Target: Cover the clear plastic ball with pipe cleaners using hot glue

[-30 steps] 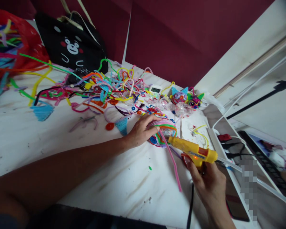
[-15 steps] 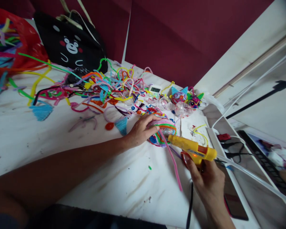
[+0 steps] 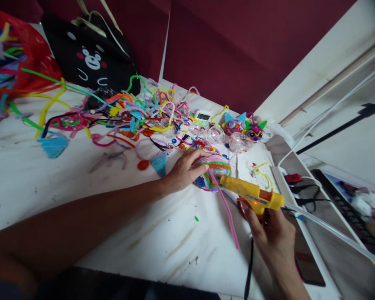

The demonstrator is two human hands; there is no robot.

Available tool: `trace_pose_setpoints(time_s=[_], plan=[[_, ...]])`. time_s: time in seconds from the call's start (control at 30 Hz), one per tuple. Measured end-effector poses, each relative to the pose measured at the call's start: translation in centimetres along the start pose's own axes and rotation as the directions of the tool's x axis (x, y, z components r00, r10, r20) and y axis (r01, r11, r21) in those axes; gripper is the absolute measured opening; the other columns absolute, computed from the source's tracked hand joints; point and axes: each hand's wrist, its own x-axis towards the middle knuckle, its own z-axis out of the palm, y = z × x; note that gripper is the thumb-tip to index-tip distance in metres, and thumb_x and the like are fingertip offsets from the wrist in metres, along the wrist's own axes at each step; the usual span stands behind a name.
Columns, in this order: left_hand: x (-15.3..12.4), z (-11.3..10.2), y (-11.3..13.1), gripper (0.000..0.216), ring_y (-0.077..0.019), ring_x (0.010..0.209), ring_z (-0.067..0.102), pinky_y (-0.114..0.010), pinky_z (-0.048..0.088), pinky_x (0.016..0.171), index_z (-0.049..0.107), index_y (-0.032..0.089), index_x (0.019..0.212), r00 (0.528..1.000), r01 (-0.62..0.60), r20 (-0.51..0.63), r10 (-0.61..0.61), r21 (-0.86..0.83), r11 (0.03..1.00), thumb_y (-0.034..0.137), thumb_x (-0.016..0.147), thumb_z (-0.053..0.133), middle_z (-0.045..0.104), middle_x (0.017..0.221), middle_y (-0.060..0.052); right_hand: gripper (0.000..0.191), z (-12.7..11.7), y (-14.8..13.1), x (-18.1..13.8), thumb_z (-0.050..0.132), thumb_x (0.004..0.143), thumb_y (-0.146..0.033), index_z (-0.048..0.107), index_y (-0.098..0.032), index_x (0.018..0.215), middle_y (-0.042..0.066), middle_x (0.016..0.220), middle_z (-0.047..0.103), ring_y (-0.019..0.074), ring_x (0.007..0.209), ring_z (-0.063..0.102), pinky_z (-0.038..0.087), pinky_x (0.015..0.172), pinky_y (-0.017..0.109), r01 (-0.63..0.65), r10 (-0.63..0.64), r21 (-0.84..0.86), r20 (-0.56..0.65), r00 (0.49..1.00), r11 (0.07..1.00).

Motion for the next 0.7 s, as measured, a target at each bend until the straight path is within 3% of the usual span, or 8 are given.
trace_pose_setpoints(time_s=[0.1,0.5,0.7], plan=[[-0.01,0.02,0.0,0.025,-0.0217,0.106,0.059,-0.036,0.043,0.101,0.062,0.018,0.107,1.0,0.001,0.0,-0.001,0.004,1.0,0.019,0.083,0.055,0.064,0.114,-0.006,0.028,-0.13,-0.17,-0.1,0.065,0.082,-0.047,0.062,-0.019,0.084,-0.003,0.051,0.059,0.0111,0.039,0.053,0.04,0.04,0.019,-0.013,0.013,-0.005,0.003,1.0,1.0],[0.1,0.0,-0.11,0.025,-0.0225,0.111,0.058,-0.036,0.041,0.103,0.062,0.018,0.107,1.0,-0.012,0.009,0.012,0.022,1.0,0.019,0.083,0.055,0.064,0.115,-0.006,0.02,-0.52,0.14,-0.63,0.064,0.087,-0.036,0.061,-0.017,0.092,-0.002,0.052,0.064,0.0123,0.041,0.06,0.043,0.039,0.016,0.142,-0.142,-0.015,0.007,0.99,0.99],[0.06,0.15,-0.61,0.028,-0.0229,0.111,0.058,-0.038,0.043,0.102,0.061,0.019,0.11,1.0,-0.007,-0.004,0.007,-0.004,1.0,0.019,0.084,0.054,0.065,0.115,-0.006,0.023,-0.24,0.01,-0.42,0.066,0.084,-0.041,0.061,-0.018,0.083,-0.002,0.053,0.064,0.0117,0.039,0.059,0.043,0.038,0.016,0.089,-0.09,-0.025,-0.032,0.995,0.996]])
